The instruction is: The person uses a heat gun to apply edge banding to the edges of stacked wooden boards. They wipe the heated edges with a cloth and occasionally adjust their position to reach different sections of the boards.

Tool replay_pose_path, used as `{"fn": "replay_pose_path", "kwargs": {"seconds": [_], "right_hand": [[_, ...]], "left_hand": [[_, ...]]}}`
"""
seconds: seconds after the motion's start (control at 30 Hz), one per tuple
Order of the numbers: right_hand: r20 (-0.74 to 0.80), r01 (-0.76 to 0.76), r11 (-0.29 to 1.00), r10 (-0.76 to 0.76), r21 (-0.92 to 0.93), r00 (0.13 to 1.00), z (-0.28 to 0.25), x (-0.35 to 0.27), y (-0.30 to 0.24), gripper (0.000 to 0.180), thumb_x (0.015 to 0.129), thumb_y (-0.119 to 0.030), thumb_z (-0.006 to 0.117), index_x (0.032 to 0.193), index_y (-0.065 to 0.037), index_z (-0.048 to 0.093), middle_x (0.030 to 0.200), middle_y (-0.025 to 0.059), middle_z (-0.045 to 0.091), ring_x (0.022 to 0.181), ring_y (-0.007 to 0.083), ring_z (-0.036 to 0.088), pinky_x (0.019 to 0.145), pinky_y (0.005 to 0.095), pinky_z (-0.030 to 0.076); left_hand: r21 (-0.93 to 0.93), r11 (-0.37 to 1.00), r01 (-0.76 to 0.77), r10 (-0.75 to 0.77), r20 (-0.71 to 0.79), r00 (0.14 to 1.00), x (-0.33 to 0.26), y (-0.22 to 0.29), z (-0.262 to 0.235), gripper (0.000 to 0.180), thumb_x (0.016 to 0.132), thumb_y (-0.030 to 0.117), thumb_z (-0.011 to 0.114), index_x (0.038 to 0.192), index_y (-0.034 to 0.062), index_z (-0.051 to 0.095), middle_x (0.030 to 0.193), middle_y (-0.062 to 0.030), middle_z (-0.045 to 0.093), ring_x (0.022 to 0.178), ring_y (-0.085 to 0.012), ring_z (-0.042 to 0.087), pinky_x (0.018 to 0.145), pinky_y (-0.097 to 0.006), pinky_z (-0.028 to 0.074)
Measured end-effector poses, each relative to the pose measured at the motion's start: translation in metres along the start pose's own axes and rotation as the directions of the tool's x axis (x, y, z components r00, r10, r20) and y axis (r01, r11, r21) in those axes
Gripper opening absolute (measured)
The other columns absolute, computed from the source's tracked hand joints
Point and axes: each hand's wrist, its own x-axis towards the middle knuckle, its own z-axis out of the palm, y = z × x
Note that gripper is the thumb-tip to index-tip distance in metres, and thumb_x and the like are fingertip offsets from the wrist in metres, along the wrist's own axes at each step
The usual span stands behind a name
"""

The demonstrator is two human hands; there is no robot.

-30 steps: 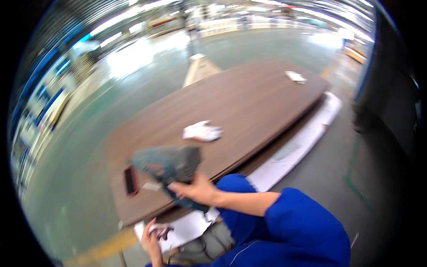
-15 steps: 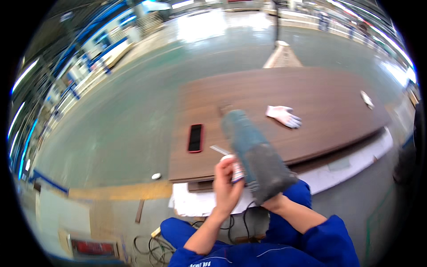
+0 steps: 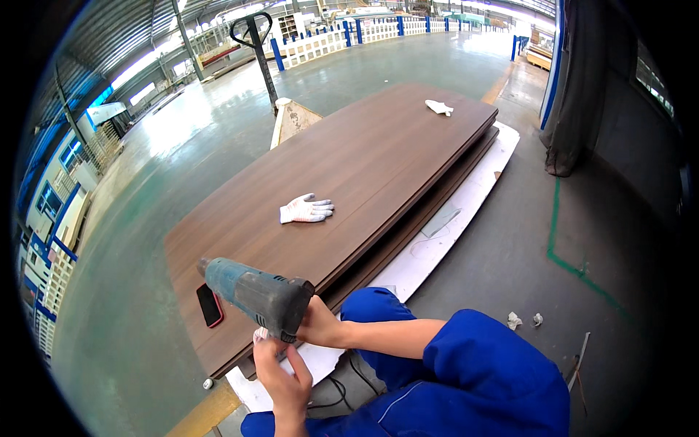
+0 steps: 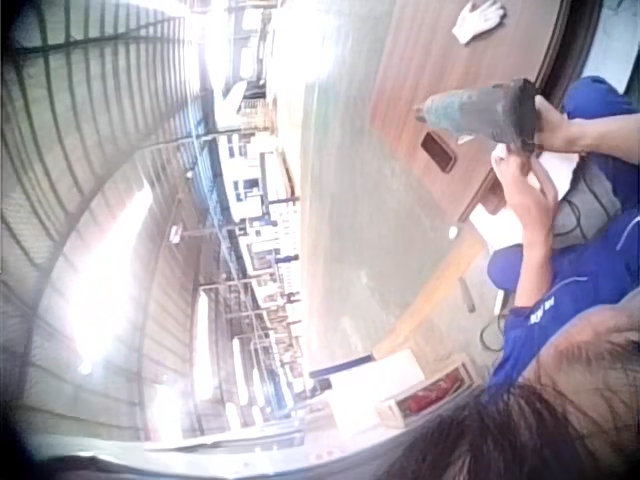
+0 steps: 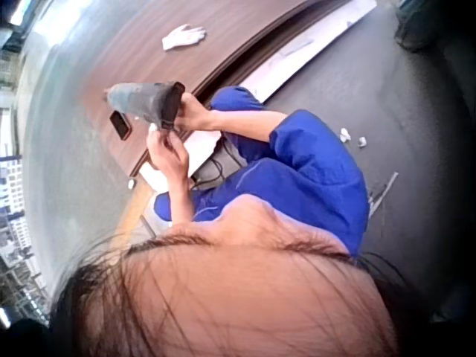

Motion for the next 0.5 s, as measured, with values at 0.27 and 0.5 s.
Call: {"fn": "replay_pose_path", "kwargs": {"seconds": [0.27, 0.5], "right_hand": [[-0.121, 0.152, 0.986, -0.16, -0.067, 0.98, -0.017, 0.001, 0.009, 0.035, 0.081, -0.01, 0.069, 0.11, 0.002, 0.056, 0.096, 0.0131, 0.065, 0.084, 0.0168, 0.061, 0.076, 0.0305, 0.051], [-0.219, 0.387, 0.898, -0.428, -0.209, 0.877, -0.04, 0.003, -0.014, 0.059, 0.079, -0.017, 0.066, 0.133, -0.003, 0.046, 0.12, 0.0183, 0.06, 0.085, 0.032, 0.067, 0.071, 0.0353, 0.056]], "left_hand": [[0.386, 0.922, -0.031, -0.135, 0.395, 0.909, 0.014, -0.012, 0.013, 0.029, 0.073, -0.008, 0.053, 0.101, -0.0021, 0.055, 0.088, -0.022, 0.057, 0.08, -0.0452, 0.056, 0.068, -0.047, 0.045], [-0.037, 0.99, 0.139, -0.109, 0.44, 0.891, 0.029, -0.026, 0.029, 0.024, 0.089, 0.007, 0.054, 0.112, 0.0022, 0.057, 0.107, -0.0145, 0.06, 0.096, -0.0294, 0.058, 0.085, -0.039, 0.046]]}}
